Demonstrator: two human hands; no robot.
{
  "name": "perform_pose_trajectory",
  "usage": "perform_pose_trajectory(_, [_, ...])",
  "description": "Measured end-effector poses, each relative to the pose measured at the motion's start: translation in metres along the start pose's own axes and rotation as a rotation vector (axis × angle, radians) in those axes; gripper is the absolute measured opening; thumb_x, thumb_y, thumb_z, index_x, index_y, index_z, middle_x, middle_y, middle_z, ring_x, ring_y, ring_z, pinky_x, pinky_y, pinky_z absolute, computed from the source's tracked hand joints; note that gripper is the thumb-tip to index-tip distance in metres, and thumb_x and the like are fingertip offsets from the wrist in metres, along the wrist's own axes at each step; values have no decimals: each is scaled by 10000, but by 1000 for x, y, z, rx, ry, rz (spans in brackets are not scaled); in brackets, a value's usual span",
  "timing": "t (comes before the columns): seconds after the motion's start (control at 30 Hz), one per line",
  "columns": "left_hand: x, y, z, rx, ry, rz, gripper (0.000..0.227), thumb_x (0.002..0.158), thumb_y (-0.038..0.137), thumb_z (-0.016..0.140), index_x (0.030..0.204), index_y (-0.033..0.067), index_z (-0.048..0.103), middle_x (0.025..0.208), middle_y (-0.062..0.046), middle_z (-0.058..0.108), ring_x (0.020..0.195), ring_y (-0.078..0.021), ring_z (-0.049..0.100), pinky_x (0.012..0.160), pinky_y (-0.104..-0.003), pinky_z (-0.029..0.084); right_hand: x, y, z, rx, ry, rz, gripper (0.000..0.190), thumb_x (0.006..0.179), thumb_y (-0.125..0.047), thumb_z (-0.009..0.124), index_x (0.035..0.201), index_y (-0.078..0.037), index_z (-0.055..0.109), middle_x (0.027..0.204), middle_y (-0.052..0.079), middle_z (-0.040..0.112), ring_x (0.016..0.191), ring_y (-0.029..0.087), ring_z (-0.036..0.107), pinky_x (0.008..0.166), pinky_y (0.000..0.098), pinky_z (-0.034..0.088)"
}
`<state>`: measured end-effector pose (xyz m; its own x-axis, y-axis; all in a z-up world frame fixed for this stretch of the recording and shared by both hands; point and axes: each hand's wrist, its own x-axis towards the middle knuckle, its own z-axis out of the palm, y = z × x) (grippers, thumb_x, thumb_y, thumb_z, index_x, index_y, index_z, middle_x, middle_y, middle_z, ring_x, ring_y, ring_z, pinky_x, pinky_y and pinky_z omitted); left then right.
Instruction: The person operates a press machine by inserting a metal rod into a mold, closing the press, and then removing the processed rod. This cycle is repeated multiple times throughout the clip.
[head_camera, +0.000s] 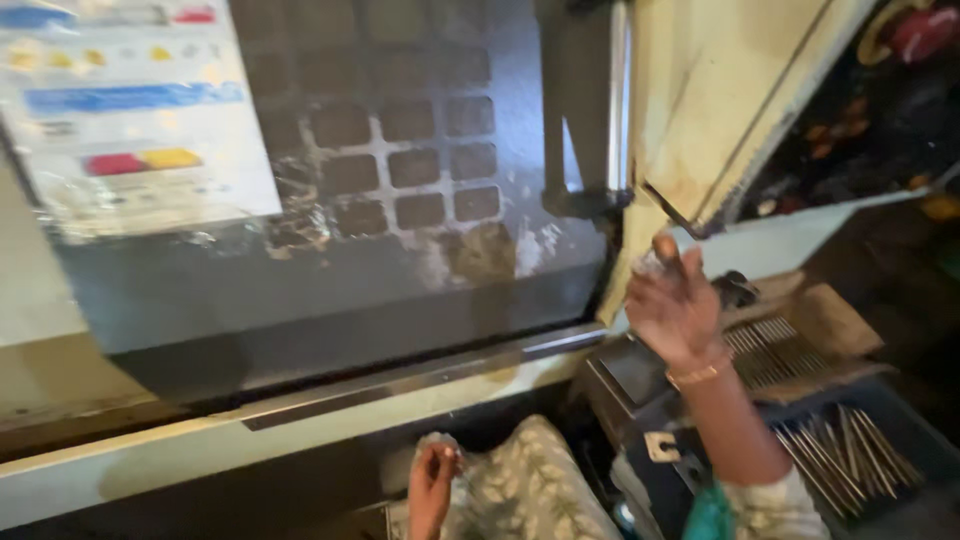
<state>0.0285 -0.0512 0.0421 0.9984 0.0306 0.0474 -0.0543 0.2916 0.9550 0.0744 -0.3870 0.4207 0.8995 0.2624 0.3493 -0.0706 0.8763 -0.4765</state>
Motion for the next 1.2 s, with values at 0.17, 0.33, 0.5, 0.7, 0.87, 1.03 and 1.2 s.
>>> perform_pose_trajectory(0.17, [1,-13,-13,47,55,-16,188,940,225,683,924,38,693,745,-67,703,680,-137,658,622,-314,554,145,23,37,-892,-88,-516,400,1073,-464,533,1332,-159,544,1399,178,661,1284,318,657,1044,417,537])
perform_pose_trajectory(0.33, [21,-16,-10,153,81,-18,159,886,199,725,905,44,696,691,-91,724,623,-168,699,601,-337,575,234,35,39,-1607,37,-892,235,1131,-301,538,1273,-122,594,1429,108,672,1387,273,622,1133,433,477])
perform_pose_trajectory(0.5, [51,59,28,180,-109,169,130,958,144,649,974,19,680,772,-101,699,721,-183,663,680,-337,550,260,42,7,-2182,68,-1074,179,1037,-150,599,1213,-142,633,1477,134,596,1472,351,447,1151,517,306])
perform_pose_trajectory(0.7, [111,258,101,597,-60,746,94,954,74,638,1027,18,659,943,-148,706,872,-312,702,775,-365,540,261,43,-22,-2215,28,-1125,200,1043,-145,587,1243,-142,606,1547,134,549,1505,344,419,1184,516,281])
perform_pose_trajectory(0.87, [187,369,167,789,42,1194,306,955,59,647,1250,-15,614,1219,-186,628,1171,-394,603,992,-470,498,263,42,-16,-2227,67,-1096,194,1034,-168,581,1222,-147,624,1542,115,547,1495,327,428,1185,520,284])
perform_pose_trajectory(1.03, [264,405,195,1105,257,1236,444,1042,232,608,1417,10,524,1621,-157,383,1484,-381,377,1222,-525,308,262,40,-19,-2209,45,-1110,196,1036,-181,571,1216,-136,636,1542,134,547,1488,331,436,1172,516,299])
perform_pose_trajectory(1.2, [304,399,198,1379,360,1133,610,1072,385,502,1606,105,407,1707,-70,223,1585,-347,133,1269,-595,81,262,40,-21,-2183,47,-1117,189,1052,-184,588,1218,-121,654,1526,142,561,1482,345,459,1162,520,322])
